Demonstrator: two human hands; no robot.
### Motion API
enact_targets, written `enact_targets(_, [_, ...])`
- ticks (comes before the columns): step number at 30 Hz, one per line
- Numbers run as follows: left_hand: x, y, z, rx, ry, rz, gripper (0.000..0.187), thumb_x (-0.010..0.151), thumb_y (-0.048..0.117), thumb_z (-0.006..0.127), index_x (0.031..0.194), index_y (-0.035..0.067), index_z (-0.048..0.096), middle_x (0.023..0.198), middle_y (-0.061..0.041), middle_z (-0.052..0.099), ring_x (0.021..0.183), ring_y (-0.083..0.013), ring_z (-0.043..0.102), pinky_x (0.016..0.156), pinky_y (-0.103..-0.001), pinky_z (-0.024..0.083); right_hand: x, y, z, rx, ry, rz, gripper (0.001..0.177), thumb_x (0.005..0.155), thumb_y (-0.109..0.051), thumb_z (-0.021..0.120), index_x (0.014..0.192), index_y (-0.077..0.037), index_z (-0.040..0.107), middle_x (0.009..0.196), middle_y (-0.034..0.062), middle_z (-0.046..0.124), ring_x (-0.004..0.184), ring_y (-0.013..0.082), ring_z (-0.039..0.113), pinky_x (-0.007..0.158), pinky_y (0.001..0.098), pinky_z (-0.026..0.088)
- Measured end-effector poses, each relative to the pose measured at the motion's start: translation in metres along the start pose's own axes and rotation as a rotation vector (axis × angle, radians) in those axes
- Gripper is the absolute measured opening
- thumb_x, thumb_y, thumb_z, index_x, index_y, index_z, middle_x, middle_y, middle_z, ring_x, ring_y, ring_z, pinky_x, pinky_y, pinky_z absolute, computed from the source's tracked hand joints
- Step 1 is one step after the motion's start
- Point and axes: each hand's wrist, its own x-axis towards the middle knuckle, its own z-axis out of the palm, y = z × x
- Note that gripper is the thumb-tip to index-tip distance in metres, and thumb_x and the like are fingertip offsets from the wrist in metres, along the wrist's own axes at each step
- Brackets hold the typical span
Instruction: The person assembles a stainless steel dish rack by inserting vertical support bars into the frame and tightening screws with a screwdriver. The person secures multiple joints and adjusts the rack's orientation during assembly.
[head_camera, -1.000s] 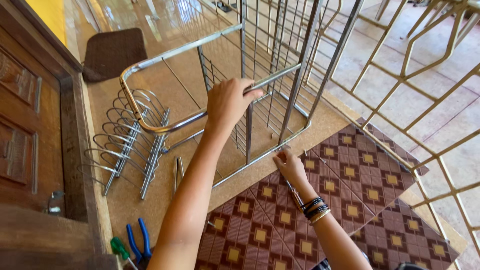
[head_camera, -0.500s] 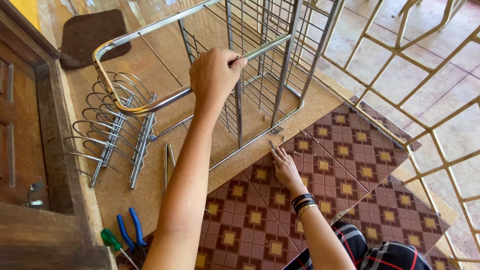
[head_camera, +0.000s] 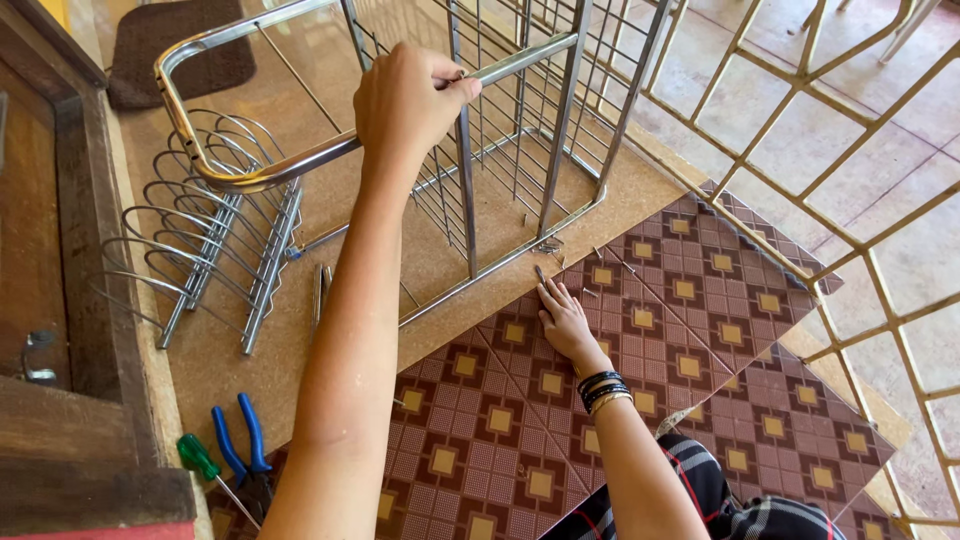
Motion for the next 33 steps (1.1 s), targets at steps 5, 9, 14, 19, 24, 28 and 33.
enact_targets(5, [0.005,0.001,0.007,0.230,-0.149,-0.040,0.031,0.079,0.044,0.086,0.072,0.017,0.075,0.050,0.003,0.058,0.048,-0.0113,0.049,0.047,-0.031,0.033,-0.001,-0.003,-0.005,0.022,0.010,0.000,0.059,0.097,-0.025,0.055,0.154,-0.020,0.041,0.165,0.0045,0.031,0.155,0.0264,0.020,0.125,0.0461,0.016])
enact_targets(9, [0.009,-0.001,0.015,0.327,-0.156,-0.060,0.029,0.079,0.042,0.086,0.075,0.016,0.075,0.052,0.002,0.060,0.049,-0.0139,0.051,0.047,-0.034,0.035,-0.002,-0.005,-0.015,0.099,0.015,-0.010,0.056,0.096,-0.023,0.058,0.151,-0.019,0.047,0.163,0.0064,0.036,0.154,0.0270,0.022,0.124,0.0456,0.018])
enact_targets(14, [0.003,-0.002,0.006,0.250,-0.107,-0.062,0.030,0.071,0.040,0.091,0.083,0.015,0.079,0.059,-0.002,0.068,0.053,-0.0149,0.059,0.049,-0.033,0.040,-0.005,-0.010,-0.024,0.200,0.033,-0.002,0.052,0.096,-0.018,0.059,0.148,-0.017,0.051,0.160,0.0064,0.041,0.153,0.0257,0.026,0.124,0.0432,0.022])
enact_targets(19, [-0.007,0.000,-0.012,0.221,-0.118,-0.112,0.031,0.067,0.039,0.093,0.083,0.016,0.080,0.063,-0.002,0.070,0.055,-0.0152,0.059,0.049,-0.033,0.040,-0.003,-0.013,-0.024,0.144,0.048,-0.014,0.051,0.097,-0.014,0.056,0.148,-0.016,0.052,0.159,0.0054,0.042,0.152,0.0243,0.028,0.124,0.0401,0.023])
enact_targets(24, [-0.011,0.006,-0.020,0.189,-0.206,-0.176,0.025,0.071,0.035,0.092,0.083,0.016,0.080,0.062,0.000,0.069,0.055,-0.0123,0.056,0.051,-0.031,0.038,-0.009,-0.024,-0.037,0.214,0.025,0.034,0.051,0.097,-0.009,0.053,0.147,-0.016,0.052,0.161,0.0045,0.040,0.153,0.0233,0.027,0.125,0.0400,0.021])
enact_targets(28, [-0.024,0.014,-0.030,0.164,-0.204,-0.144,0.023,0.071,0.032,0.092,0.084,0.016,0.081,0.062,0.001,0.069,0.055,-0.0122,0.056,0.053,-0.032,0.037,-0.018,-0.035,-0.054,0.274,0.026,0.067,0.049,0.096,-0.009,0.055,0.144,-0.016,0.055,0.159,0.0038,0.042,0.151,0.0236,0.030,0.123,0.0384,0.026])
enact_targets(33, [-0.034,0.024,-0.043,0.182,-0.233,-0.195,0.024,0.070,0.033,0.092,0.086,0.018,0.081,0.065,-0.001,0.071,0.056,-0.0135,0.058,0.055,-0.033,0.039,-0.027,-0.037,-0.058,0.261,0.072,0.038,0.045,0.093,-0.011,0.061,0.138,-0.014,0.060,0.154,0.0058,0.048,0.146,0.0273,0.039,0.119,0.0393,0.034])
